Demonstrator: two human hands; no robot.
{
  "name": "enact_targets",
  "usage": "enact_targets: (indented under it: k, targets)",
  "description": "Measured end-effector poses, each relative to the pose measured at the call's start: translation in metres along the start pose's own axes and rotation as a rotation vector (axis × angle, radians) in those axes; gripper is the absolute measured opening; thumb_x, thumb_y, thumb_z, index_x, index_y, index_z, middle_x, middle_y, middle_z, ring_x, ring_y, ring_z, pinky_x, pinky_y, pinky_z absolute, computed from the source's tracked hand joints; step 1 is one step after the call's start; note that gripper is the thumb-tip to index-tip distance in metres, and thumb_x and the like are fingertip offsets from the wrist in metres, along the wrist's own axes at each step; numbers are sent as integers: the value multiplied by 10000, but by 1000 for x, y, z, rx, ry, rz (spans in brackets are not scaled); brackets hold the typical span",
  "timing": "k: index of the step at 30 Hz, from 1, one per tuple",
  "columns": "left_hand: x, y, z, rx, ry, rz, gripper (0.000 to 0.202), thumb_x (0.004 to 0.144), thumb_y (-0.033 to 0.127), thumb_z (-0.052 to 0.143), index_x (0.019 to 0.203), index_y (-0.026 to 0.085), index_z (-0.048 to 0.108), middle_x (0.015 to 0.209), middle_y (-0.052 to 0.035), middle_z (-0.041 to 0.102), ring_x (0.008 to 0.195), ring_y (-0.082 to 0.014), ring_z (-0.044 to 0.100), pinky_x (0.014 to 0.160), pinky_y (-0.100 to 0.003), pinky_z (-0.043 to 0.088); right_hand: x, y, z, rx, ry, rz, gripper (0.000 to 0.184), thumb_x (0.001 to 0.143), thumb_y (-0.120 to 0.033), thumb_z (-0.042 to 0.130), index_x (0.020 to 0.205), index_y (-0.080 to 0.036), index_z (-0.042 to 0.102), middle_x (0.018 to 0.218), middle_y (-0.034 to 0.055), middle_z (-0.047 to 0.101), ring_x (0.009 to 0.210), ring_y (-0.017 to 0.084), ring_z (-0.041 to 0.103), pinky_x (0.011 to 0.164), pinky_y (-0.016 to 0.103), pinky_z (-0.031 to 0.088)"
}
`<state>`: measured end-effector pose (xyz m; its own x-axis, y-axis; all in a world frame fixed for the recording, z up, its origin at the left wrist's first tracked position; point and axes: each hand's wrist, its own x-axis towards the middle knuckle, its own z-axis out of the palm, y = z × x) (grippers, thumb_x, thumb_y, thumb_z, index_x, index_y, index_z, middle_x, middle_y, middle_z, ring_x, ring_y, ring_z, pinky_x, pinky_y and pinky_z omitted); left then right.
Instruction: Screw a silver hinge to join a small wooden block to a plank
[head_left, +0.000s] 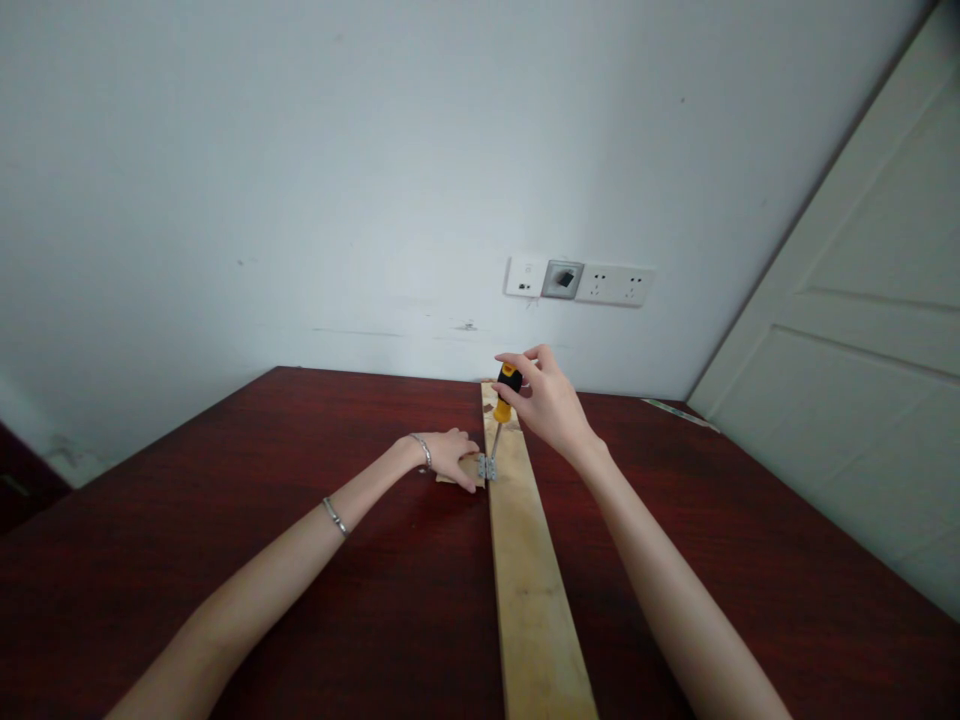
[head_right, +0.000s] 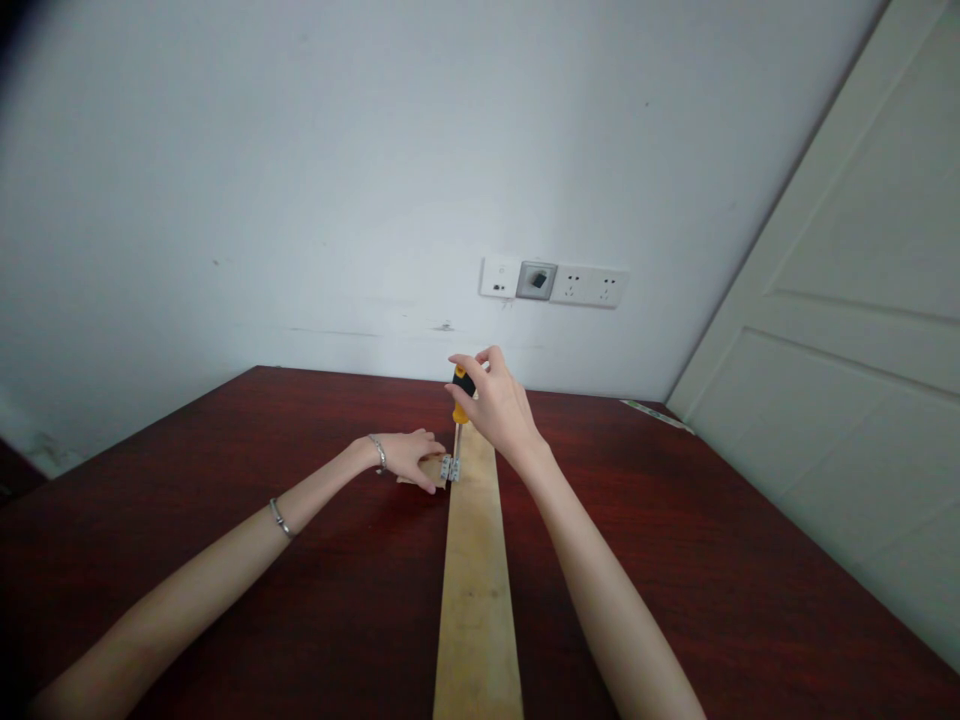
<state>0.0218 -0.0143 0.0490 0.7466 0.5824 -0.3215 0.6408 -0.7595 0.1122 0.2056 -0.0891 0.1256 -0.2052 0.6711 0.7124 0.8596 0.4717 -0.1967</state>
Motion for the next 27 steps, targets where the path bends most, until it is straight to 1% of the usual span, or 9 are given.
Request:
enact_targets:
  k: [4, 6, 8, 11, 13, 17, 20, 25, 27]
  targets:
    - [1, 0, 1, 7, 1, -2, 827, 656, 715, 588, 1281, 176, 534, 1186, -153, 556, 1085, -314, 511, 844, -350, 458, 0, -4, -3, -13, -3, -28, 448, 850, -257, 541, 1293, -203, 500, 1112, 103, 565, 896, 234, 621, 737, 346, 532]
    - [2, 0, 1, 11, 2, 1, 829, 653, 715, 591, 1281, 178, 535, 1181, -151, 559, 1077, -314, 515, 847, -355, 456, 0, -5, -4, -28, 0, -49, 461, 836, -233, 540, 1293, -193, 501, 1131, 103, 580, 932, 243, 621, 779, 355, 524]
    - [3, -1, 2, 12, 7, 3, 828, 649, 716, 592, 1278, 180, 539, 1177, -148, 566, 1066, -314, 523, 843, -358, 457, 0, -6, -4, -45, 6, -52, 429, 849, -281, 552, 1272, -210, 528, 1152, 99, 573, 901, 232, 628, 751, 345, 524]
    - [3, -1, 2, 15, 13, 4, 826, 654, 714, 587, 1282, 180, 537, 1182, -147, 567, 1071, -315, 523, 849, -361, 457, 0, -2, -3, -56, 9, -19, 387, 865, -391, 571, 1224, -247, 579, 1144, 93, 546, 758, 187, 627, 664, 323, 520]
    - [2, -1, 2, 15, 7, 7, 832, 658, 716, 583, 1290, 176, 531, 1188, -152, 561, 1083, -316, 516, 858, -362, 456, 0, 1, -2, -36, 5, 5, 374, 871, -382, 570, 1219, -248, 585, 1115, 91, 542, 716, 172, 617, 657, 321, 520]
    - [2, -1, 1, 13, -8, 2, 853, 663, 723, 578, 1312, 174, 510, 1194, -159, 546, 1098, -316, 504, 867, -363, 456, 1, 0, -2, 26, -3, -12, 442, 860, -252, 538, 1300, -218, 505, 1103, 100, 573, 868, 220, 628, 747, 345, 531]
    - [2, -1, 1, 4, -6, -1, 864, 659, 727, 582, 1323, 179, 502, 1197, -158, 541, 1096, -316, 503, 873, -370, 453, 0, -4, -3, 24, 9, -65, 436, 837, -199, 528, 1273, -200, 522, 1129, 100, 593, 964, 238, 618, 814, 360, 525]
    - [1, 0, 0, -5, 0, -3, 829, 661, 717, 586, 1294, 185, 526, 1181, -150, 553, 1094, -321, 506, 867, -370, 452, -1, -4, -4, 24, 26, -49, 322, 869, -354, 577, 1165, -231, 612, 1138, 98, 558, 838, 197, 626, 714, 324, 544]
    - [0, 2, -1, 3, -2, -12, 824, 664, 709, 591, 1300, 190, 521, 1186, -146, 552, 1098, -317, 506, 871, -363, 451, 0, -1, -3, 43, 24, -31, 303, 876, -353, 575, 1150, -234, 621, 1104, 94, 549, 801, 183, 619, 701, 319, 545]
